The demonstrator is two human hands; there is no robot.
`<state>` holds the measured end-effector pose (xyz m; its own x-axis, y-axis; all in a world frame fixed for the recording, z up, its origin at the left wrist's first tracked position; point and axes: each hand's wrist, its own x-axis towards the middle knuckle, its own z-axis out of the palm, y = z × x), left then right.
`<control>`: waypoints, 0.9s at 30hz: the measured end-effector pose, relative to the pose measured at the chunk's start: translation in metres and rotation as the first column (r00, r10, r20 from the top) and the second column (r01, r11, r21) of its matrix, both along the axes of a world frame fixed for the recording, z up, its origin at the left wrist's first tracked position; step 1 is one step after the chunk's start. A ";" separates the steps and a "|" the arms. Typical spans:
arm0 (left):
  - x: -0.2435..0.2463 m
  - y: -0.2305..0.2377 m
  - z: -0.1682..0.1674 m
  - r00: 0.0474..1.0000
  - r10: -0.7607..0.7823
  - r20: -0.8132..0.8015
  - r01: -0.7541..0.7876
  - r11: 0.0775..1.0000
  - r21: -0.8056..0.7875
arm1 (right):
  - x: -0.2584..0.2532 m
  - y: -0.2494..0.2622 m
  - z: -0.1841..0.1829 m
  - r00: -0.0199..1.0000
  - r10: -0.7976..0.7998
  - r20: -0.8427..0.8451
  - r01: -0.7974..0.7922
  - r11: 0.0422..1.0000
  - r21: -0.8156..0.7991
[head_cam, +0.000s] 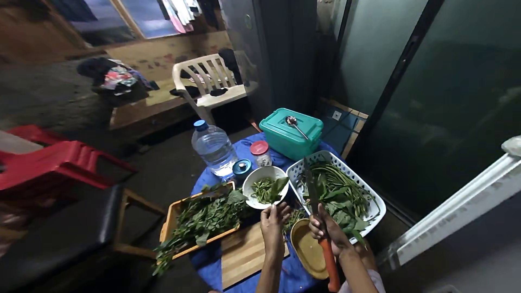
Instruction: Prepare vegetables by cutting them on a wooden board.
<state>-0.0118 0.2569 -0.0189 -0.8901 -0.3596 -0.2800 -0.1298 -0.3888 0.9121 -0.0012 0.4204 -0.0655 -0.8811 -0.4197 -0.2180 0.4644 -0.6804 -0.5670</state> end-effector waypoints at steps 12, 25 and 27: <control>-0.043 0.025 -0.034 0.924 -0.353 0.148 0.382 0.822 -0.422 | -0.023 0.000 -0.013 0.995 -0.036 0.095 0.028 0.996 0.084; -0.054 0.044 -0.061 0.920 -0.388 -0.064 0.155 0.508 -0.847 | -0.053 -0.011 -0.022 0.937 -0.306 0.168 0.208 0.876 0.435; -0.048 0.031 -0.063 0.923 -0.357 -0.145 0.067 0.519 -0.852 | -0.058 -0.008 -0.027 0.922 -0.336 0.192 0.219 0.861 0.459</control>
<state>-0.0602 0.2882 -0.0820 -0.9516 -0.0868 0.2948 0.2001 0.5529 0.8088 -0.0593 0.4128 -0.0923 -0.8344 0.0181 -0.5509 0.4606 -0.5263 -0.7148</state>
